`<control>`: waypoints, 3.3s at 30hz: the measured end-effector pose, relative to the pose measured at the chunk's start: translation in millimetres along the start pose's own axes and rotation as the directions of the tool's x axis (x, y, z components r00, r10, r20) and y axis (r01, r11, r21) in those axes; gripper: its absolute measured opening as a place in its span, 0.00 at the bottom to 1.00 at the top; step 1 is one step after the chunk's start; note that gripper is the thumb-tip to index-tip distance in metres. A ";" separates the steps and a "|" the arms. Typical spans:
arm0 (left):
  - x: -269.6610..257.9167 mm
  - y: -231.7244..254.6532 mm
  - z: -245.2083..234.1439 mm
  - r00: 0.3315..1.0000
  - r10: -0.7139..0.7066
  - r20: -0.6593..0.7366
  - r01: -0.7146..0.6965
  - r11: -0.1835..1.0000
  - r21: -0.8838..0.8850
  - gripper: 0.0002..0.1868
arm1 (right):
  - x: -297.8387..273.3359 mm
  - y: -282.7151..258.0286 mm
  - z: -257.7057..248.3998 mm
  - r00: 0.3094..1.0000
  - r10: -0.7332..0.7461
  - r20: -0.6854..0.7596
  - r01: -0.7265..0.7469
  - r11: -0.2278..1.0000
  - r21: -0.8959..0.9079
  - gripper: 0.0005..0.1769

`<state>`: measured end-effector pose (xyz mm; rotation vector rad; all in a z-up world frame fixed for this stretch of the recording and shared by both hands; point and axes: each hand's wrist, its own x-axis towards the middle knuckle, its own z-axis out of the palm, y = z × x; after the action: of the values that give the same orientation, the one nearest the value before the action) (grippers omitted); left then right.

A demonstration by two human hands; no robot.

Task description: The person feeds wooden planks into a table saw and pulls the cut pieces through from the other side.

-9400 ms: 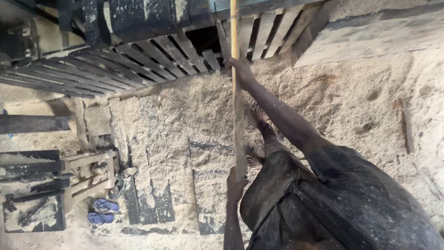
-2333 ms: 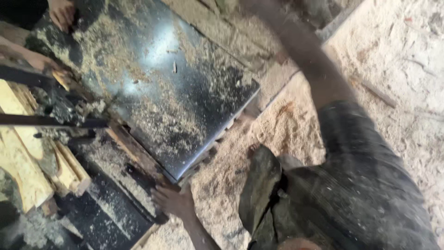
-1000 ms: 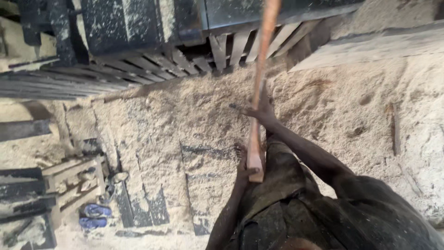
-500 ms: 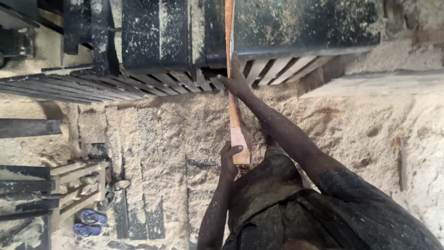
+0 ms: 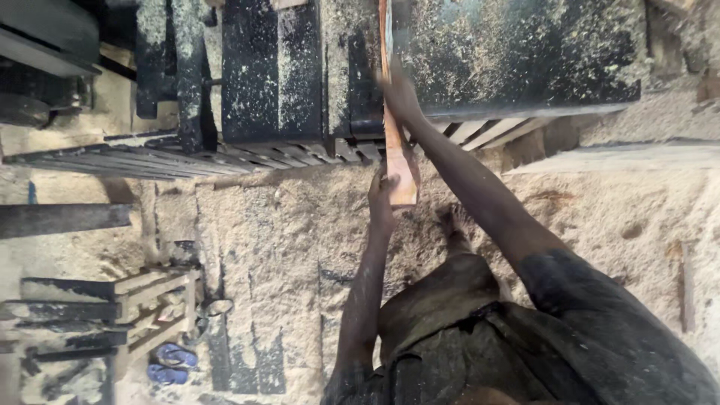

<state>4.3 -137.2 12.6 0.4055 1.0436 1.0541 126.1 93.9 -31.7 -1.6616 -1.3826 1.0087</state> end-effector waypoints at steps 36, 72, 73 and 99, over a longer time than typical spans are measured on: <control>67.0 -28.9 49.0 0.818 0.500 0.285 -0.365 0.068 0.928 0.47 | 74.2 179.6 -427.3 0.708 0.151 -0.690 -0.430 0.867 -0.251 0.67; -224.5 -124.6 -92.2 0.964 -0.258 0.065 0.240 0.950 0.201 0.34 | -360.5 -39.4 -32.9 0.934 0.076 0.348 -0.181 0.943 0.280 0.76; -212.0 -118.5 -88.9 0.964 -0.247 0.098 0.228 0.958 0.171 0.36 | -348.3 -44.7 -33.9 0.935 0.095 0.340 -0.188 0.950 0.251 0.76; 149.4 81.1 75.5 0.826 0.403 0.393 -0.152 -0.513 0.845 0.63 | -6.9 20.5 -92.3 0.831 -0.517 0.204 0.506 0.856 0.108 0.46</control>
<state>42.2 43.9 32.0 2.4013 1.9275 0.1946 217.4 79.0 -10.8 -1.0602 -1.8114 0.9154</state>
